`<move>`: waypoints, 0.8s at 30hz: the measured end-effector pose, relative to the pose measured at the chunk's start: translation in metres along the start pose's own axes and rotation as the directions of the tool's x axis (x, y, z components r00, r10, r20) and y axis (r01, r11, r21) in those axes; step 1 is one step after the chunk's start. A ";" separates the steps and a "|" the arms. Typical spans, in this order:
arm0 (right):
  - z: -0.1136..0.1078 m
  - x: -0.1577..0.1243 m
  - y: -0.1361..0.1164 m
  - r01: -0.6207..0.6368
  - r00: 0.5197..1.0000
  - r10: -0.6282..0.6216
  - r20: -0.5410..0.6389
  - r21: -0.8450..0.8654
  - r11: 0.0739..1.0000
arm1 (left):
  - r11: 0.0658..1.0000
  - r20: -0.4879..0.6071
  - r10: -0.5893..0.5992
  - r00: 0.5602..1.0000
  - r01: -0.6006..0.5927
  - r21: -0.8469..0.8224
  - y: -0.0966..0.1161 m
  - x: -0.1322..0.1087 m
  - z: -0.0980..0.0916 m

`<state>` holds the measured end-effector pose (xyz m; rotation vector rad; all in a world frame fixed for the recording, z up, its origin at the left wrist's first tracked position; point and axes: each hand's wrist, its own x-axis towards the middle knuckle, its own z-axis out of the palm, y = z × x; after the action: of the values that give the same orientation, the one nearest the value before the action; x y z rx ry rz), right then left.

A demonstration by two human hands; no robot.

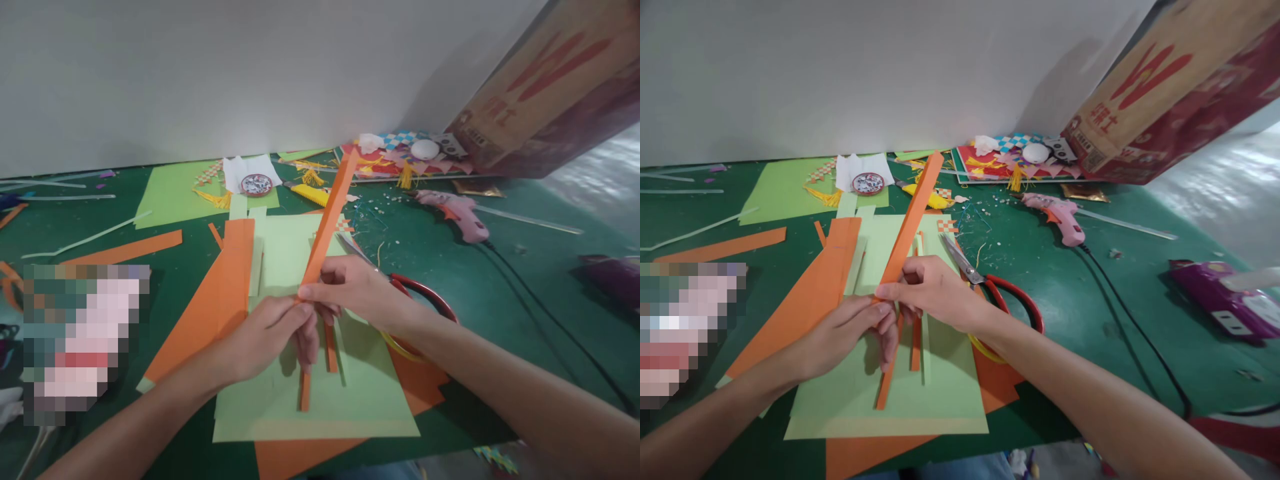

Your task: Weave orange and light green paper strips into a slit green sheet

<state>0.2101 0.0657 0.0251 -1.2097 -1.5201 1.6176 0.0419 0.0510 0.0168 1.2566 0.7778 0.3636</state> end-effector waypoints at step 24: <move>0.002 -0.003 -0.003 0.035 0.995 -0.035 -0.094 -0.006 0.999 | 0.999 -0.030 -0.028 0.999 0.028 -0.020 0.003 -0.001 0.000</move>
<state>0.2093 0.0624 0.0285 -1.2372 -1.4789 1.5144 0.0419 0.0515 0.0198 1.2235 0.8153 0.3674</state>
